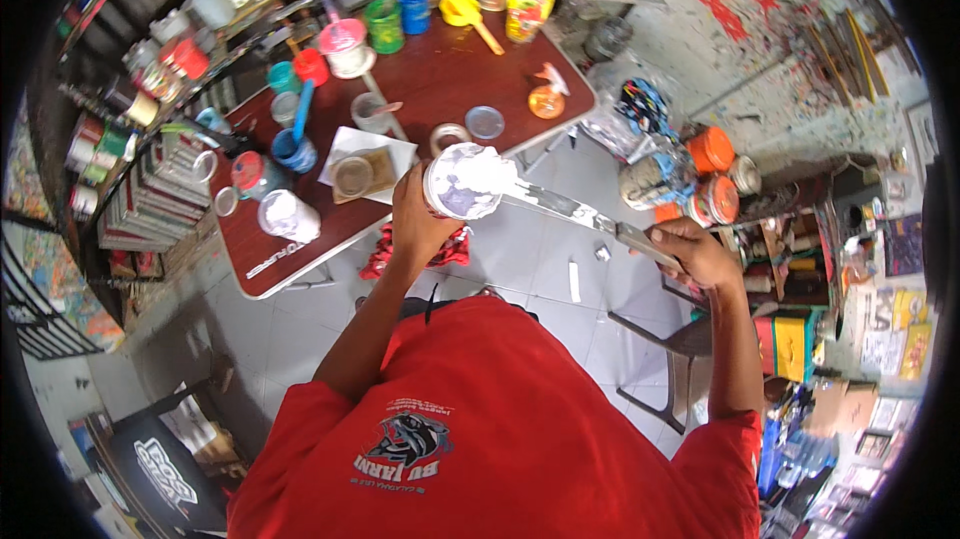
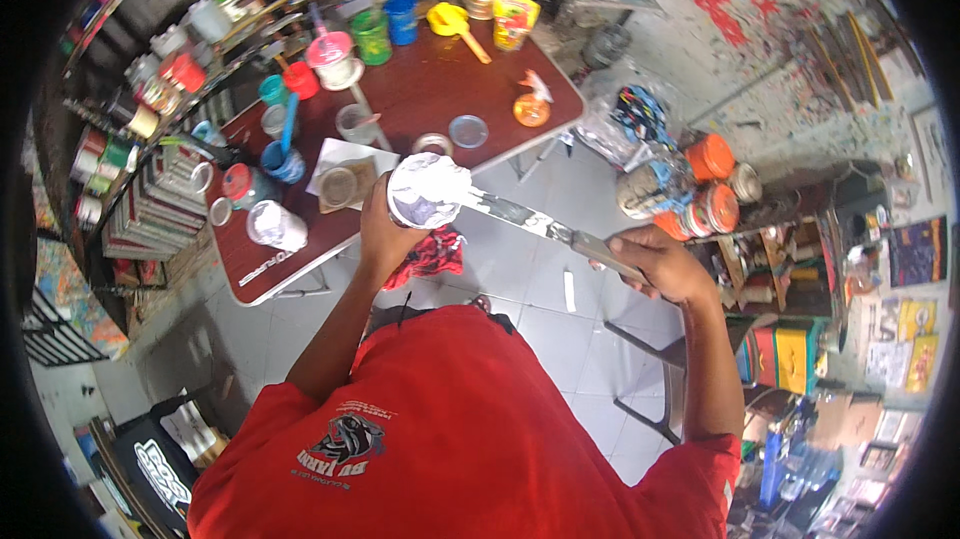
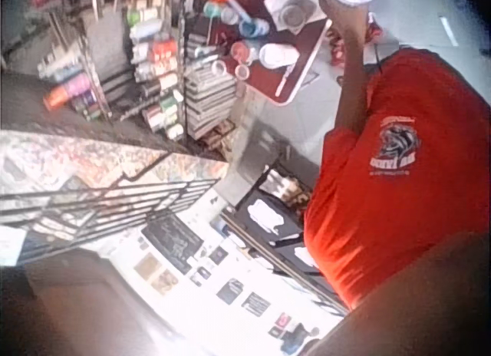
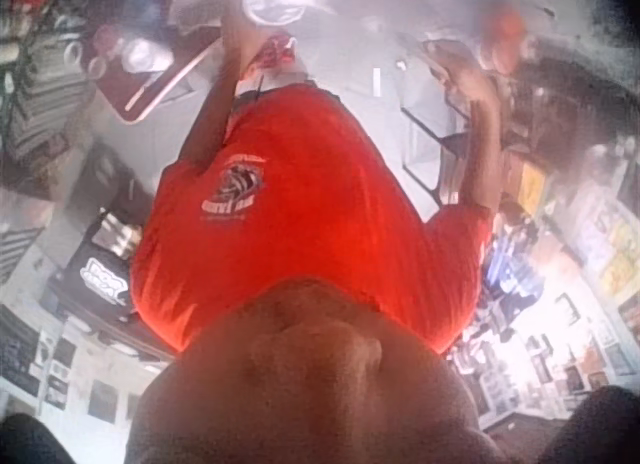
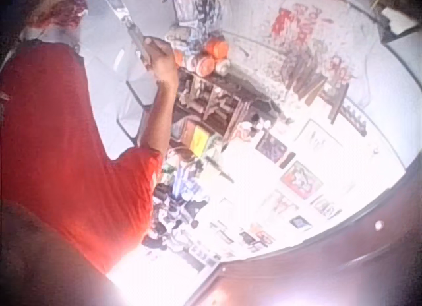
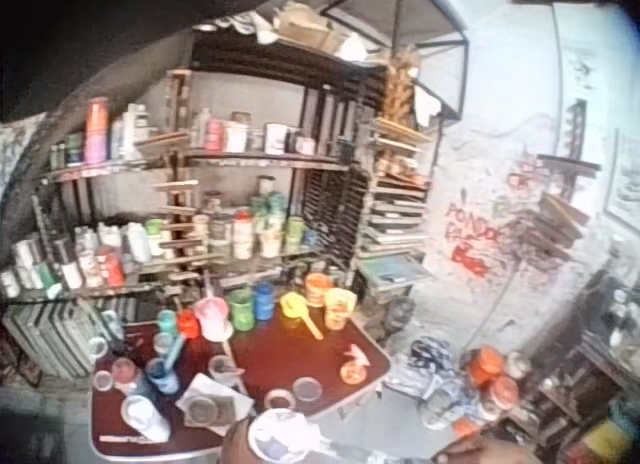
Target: The person mixes white paint in a plastic cup using a metal spatula, adding a yellow liquid from a small packet and stirring the mixture thoroughly.
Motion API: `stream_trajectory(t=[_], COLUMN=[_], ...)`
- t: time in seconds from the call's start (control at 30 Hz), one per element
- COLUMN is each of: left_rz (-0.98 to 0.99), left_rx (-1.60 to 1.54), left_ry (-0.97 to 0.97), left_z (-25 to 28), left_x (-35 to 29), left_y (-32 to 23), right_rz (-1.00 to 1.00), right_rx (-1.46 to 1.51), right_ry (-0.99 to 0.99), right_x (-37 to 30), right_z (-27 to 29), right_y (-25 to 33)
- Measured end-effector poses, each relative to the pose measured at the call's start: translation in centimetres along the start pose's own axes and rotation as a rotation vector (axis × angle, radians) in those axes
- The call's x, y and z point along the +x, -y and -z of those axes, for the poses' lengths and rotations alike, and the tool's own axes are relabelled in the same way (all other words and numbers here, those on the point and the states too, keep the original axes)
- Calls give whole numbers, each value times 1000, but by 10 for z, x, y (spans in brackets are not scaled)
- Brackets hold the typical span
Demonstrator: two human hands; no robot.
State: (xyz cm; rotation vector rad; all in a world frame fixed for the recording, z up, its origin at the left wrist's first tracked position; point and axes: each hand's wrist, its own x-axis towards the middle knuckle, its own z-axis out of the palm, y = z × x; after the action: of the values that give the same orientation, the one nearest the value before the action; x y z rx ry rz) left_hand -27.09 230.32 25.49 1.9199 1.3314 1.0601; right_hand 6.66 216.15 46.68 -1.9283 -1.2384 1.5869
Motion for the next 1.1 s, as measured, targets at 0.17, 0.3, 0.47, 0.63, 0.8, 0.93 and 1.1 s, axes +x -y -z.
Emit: stream_trajectory(t=[0.17, 0.3, 0.47, 0.63, 0.8, 0.93, 1.1], left_rz=[-120, -238, -289, -240, -227, -176, -78], left_rx=[-38, -26, -17, -70, -6, -27, 3], left_ry=[59, 77, 116, 180, 78, 18, -12], left_z=[-75, -113, -139, -162, -179, -185, -175], left_x=[8, 21, 40, 75, 131, 180, 221], left_y=[-37, -58, -72, -78, -70, -56, -42], right_rz=[-69, 345, 235, 421, 476, 495, 544], right_rx=[-341, -752, -1255, -1453, -1531, -1539, -1619], right_ry=[-89, -270, -407, -527, -510, -433, -414], right_x=[-31, -35, -33, -17, 12, 37, 55], right_z=[43, 57, 36, 36, 37, 47, 60], right_y=[5, -7, 24, 37, 49, 70, 82])
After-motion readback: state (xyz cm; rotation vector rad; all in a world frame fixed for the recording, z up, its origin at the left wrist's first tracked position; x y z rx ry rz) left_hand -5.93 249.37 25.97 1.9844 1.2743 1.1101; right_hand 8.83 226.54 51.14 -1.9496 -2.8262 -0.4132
